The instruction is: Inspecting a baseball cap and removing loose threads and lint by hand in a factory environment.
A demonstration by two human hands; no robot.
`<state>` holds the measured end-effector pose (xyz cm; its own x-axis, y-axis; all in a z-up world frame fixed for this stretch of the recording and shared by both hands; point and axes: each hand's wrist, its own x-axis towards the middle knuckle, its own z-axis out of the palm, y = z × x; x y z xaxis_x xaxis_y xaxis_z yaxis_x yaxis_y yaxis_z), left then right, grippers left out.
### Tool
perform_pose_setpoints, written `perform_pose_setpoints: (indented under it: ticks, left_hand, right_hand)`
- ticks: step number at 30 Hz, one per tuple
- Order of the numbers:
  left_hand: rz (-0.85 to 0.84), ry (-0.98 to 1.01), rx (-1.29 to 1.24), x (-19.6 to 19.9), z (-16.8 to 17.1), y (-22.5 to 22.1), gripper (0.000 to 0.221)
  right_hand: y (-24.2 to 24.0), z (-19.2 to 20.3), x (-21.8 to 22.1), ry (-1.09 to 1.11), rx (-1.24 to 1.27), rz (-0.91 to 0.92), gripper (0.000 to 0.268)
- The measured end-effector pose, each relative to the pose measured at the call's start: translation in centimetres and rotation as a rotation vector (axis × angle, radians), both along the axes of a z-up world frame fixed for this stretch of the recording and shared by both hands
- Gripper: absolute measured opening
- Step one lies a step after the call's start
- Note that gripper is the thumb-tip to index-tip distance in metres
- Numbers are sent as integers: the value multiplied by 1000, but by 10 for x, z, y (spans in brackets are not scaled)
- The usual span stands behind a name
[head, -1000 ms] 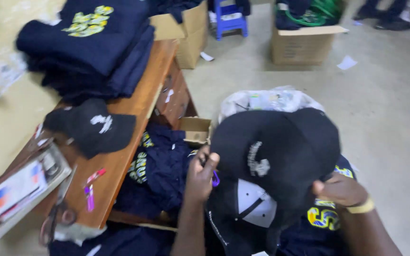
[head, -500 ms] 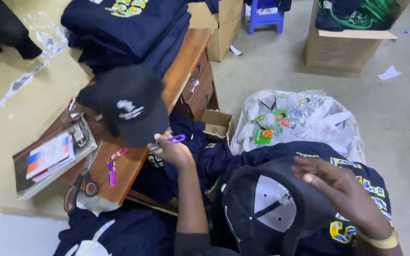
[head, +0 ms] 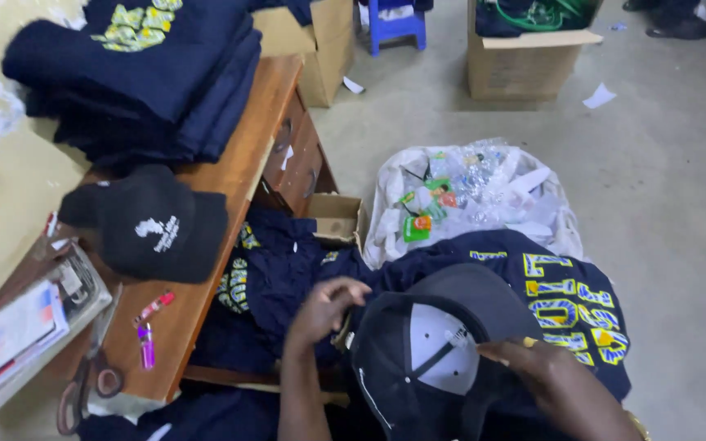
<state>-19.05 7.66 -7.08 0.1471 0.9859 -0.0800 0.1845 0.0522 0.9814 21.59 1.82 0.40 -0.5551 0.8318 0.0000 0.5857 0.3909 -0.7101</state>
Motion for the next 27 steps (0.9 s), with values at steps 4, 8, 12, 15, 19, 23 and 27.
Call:
perform_pose_setpoints:
  ticks: [4,8,12,15,19,23,27]
  left_hand:
    - [132,-15,84,16,-54,-15,36]
    - [354,-271,-86,9,-107,-16,28]
    - [497,-723,-96,2,-115,-11,62]
    - [467,-888,51,23,-49,-16,65]
    - [361,-739,203,68,16,-38,55]
    - [259,-615,235,99,41,-49,63]
    - [235,-545,178,128,61,-58,65]
  right_hand:
    - [-7,-112,-2,139,-557,-56,31]
    - [-12,-92,-17,-95,710,517,21]
    - [-12,-26,-19,161,715,72,34]
    - [17,-93,19,191,701,-440,41]
    - [19,38,-15,328,210,-755,38]
    - [34,-64,-3,310,676,-726,31]
    - [-3,-164,-4,513,698,-525,32]
